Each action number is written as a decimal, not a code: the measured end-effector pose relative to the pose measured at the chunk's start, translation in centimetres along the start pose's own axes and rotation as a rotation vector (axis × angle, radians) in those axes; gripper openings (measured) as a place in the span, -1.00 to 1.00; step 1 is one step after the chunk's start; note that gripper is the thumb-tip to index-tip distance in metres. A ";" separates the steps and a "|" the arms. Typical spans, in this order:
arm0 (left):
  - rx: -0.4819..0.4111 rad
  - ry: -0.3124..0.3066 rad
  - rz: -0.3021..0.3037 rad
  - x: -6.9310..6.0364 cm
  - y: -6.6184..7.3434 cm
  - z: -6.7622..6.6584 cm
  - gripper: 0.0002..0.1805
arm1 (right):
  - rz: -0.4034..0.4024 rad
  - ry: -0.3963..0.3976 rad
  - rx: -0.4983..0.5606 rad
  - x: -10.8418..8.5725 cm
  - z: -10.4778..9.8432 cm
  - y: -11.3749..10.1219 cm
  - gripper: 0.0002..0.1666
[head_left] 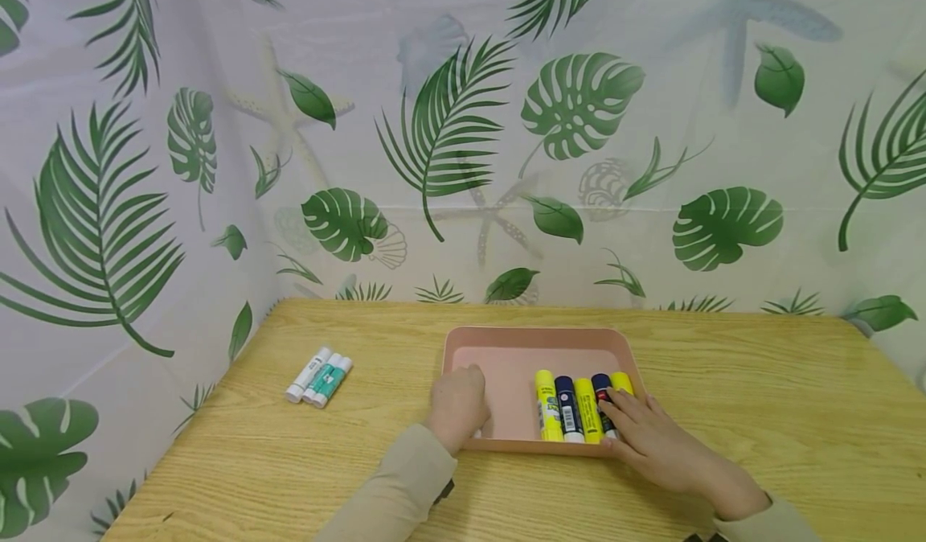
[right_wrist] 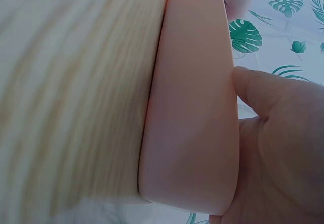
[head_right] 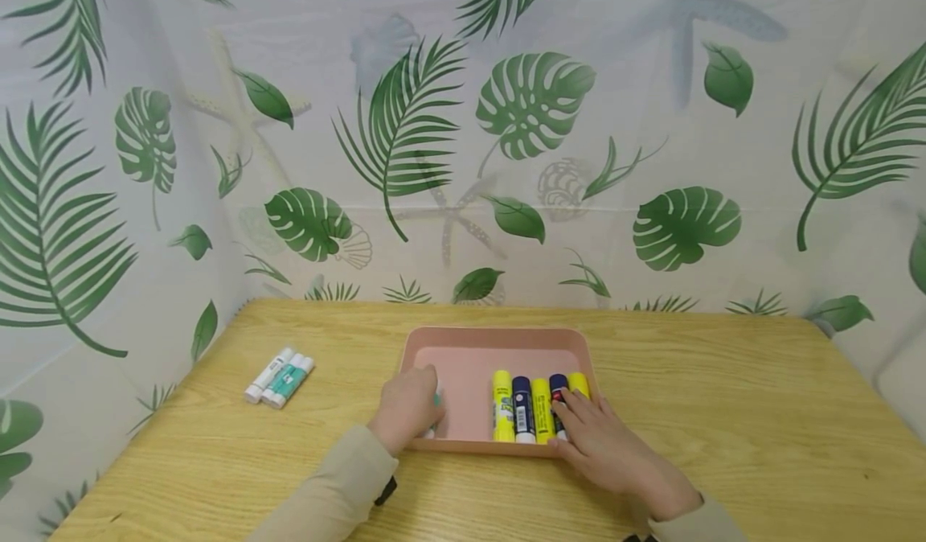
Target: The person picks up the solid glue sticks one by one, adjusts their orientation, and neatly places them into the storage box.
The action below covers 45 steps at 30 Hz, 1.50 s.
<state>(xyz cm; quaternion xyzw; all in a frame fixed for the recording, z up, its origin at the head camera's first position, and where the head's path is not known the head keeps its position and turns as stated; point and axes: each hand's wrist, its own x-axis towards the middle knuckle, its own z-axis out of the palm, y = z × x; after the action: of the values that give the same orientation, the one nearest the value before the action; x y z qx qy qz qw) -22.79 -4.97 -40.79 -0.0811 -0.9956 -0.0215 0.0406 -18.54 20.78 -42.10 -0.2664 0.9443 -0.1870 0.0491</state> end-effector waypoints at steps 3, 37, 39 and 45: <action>0.009 -0.001 0.001 0.0 -0.1 0.0 -0.70 | 0.004 -0.001 0.004 0.0 0.0 0.0 -0.31; 0.032 0.162 0.099 -0.6 -0.2 -1.5 -0.55 | -0.003 0.000 0.000 0.0 -0.1 -0.1 -0.32; 0.035 0.197 0.121 -0.8 -0.2 -1.6 -0.56 | -0.005 0.001 -0.002 0.0 -0.1 -0.1 -0.32; 0.025 0.251 0.172 -0.8 -0.5 -1.6 -0.57 | -0.008 0.005 -0.001 0.0 -0.1 -0.1 -0.32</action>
<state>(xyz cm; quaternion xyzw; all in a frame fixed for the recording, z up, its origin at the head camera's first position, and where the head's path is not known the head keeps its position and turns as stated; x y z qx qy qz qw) -21.97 -5.66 -39.28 -0.1625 -0.9722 -0.0154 0.1677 -18.55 20.74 -42.00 -0.2700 0.9434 -0.1872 0.0458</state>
